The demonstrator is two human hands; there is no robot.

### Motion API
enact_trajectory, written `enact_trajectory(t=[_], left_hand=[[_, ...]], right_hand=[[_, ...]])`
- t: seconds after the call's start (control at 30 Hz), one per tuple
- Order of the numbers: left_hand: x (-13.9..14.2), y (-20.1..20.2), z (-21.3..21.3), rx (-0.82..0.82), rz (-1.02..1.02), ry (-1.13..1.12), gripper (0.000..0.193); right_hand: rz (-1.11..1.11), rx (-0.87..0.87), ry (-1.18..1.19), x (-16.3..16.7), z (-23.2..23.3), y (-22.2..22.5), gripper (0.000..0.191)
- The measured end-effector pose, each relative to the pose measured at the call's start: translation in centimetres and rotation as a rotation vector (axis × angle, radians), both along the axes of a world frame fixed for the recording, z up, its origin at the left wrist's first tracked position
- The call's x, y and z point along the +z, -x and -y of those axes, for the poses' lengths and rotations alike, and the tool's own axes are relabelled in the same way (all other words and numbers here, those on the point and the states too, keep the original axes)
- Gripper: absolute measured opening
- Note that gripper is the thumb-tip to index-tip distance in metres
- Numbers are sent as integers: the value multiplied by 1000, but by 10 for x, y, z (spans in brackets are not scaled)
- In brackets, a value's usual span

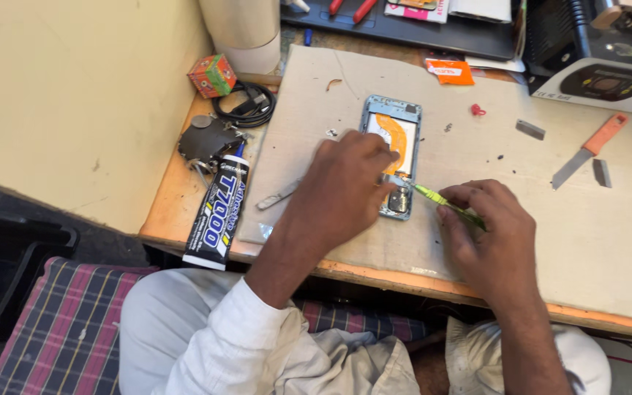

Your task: The person disassembles a smartphone by removing screws and prying open the back cover. They use a screwdriver and tweezers to detach internal components, including the camera module and ribbon cables, and place small parts on the work surface.

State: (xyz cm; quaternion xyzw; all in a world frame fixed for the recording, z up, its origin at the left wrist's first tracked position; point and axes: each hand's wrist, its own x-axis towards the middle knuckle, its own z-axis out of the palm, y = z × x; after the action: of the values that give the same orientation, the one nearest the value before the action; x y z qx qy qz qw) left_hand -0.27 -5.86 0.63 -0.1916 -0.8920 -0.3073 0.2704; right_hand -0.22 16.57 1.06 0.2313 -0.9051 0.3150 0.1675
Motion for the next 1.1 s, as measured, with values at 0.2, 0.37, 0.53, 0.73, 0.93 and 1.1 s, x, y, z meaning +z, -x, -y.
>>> enact_trajectory(t=[0.2,0.37,0.53,0.73,0.93,1.1], left_hand=[[0,14,-22,-235,79,47,15],[8,25,-44,-327,59,7,30],[21,59,-69,-321,270,-278,28],[10,100,-112,-227,418,-122,28],[-6,111,-129,-167,339,-61,25],[-1,110,-138,-170,268,105,28]], right_hand=[[85,21,105,6,-12,0,20],[176,-14,160,10,-42,10,20],[66,-146,149,7,-89,25,19],[-84,-467,165,-15,-138,40,14],[-11,-497,244,-29,-147,45,18],[-9,-498,221,-31,-149,44,21]])
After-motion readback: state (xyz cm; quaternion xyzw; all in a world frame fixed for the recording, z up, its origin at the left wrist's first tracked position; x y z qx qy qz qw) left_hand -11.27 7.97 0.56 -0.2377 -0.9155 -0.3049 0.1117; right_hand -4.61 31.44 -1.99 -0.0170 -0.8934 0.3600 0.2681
